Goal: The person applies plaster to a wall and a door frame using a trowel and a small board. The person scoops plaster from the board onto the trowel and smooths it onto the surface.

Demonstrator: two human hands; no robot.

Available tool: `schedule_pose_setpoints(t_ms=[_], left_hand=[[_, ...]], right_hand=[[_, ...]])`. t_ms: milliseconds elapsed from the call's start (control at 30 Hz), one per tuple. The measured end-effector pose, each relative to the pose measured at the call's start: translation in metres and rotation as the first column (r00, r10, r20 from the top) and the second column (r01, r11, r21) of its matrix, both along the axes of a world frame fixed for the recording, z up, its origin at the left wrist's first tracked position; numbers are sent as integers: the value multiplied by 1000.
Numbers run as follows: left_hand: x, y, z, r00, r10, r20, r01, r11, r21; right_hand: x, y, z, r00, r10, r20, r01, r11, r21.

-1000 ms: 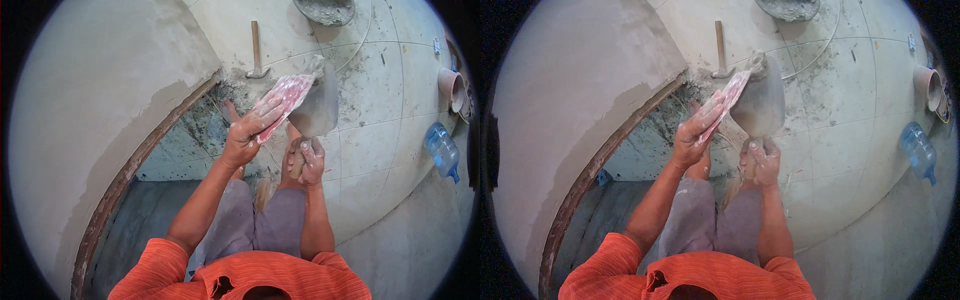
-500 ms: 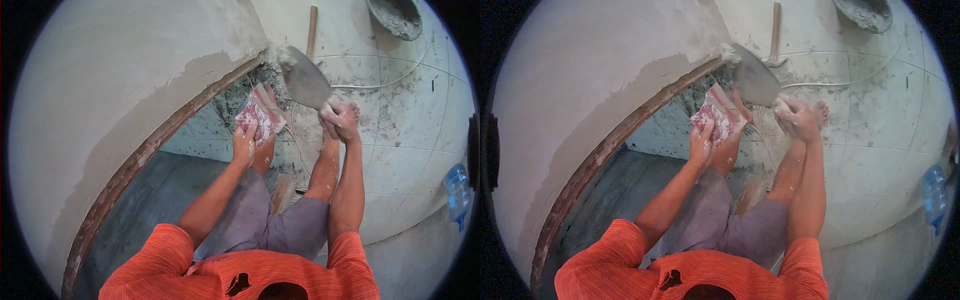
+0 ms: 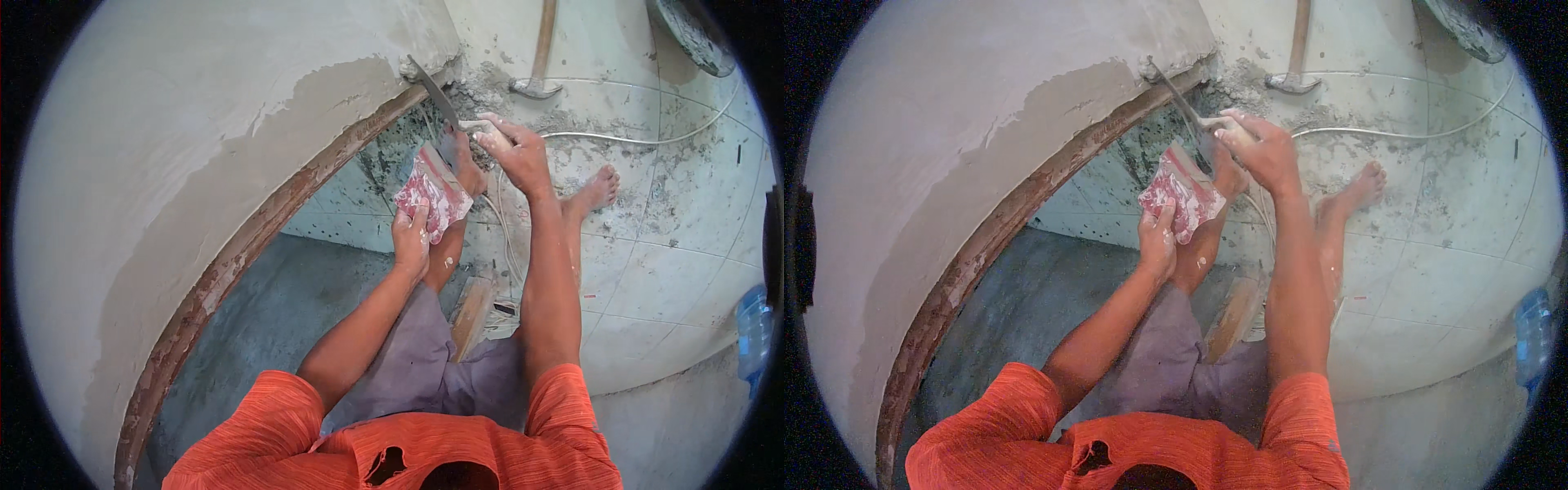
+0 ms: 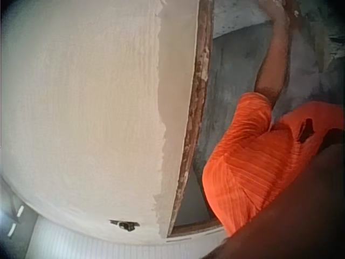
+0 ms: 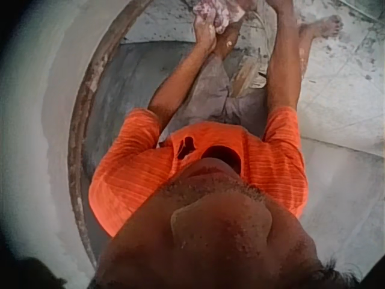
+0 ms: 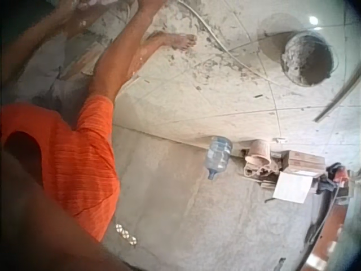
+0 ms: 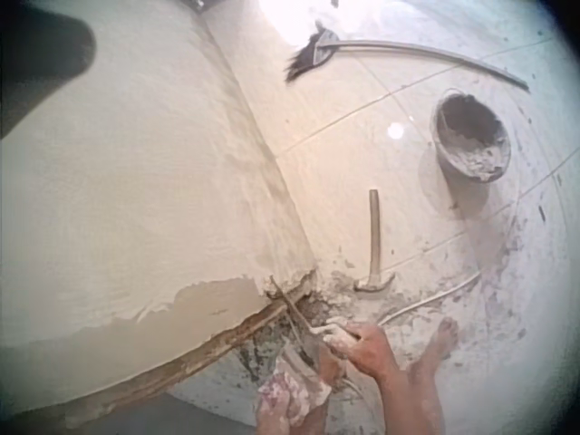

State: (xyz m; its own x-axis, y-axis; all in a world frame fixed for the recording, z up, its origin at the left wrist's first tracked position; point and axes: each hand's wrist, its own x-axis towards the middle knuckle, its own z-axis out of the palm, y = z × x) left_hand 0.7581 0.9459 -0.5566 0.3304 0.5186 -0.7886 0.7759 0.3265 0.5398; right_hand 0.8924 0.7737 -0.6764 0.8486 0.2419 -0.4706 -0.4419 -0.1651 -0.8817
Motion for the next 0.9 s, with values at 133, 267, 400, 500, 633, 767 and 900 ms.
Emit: schedule_pose_setpoints(t_ms=[133, 267, 400, 500, 633, 767, 900], left_hand=[[2, 9, 7, 996, -78, -35, 80, 996, 49], [10, 14, 17, 996, -79, -36, 83, 991, 109], [2, 25, 20, 991, -60, -120, 72, 992, 100], [-1, 25, 25, 998, -49, -41, 53, 993, 101], [-13, 34, 22, 979, -166, -116, 180, 976, 122], [5, 16, 28, 978, -97, -184, 122, 983, 134], [-3, 18, 21, 982, -149, -119, 170, 966, 194]], right_hand=[[-2, 9, 34, 996, 34, 80, -21, 988, -156], [-19, 36, 81, 993, 10, 118, 29, 946, -323], [-22, 47, 132, 986, -69, 149, 108, 957, -270], [-23, 45, 169, 993, -105, 44, 110, 984, -138], [-14, 33, 151, 971, -204, -128, 199, 979, -49], [-8, 28, 70, 973, -228, -39, 216, 954, -207], [-6, 40, 52, 996, -89, 3, 85, 946, -312]])
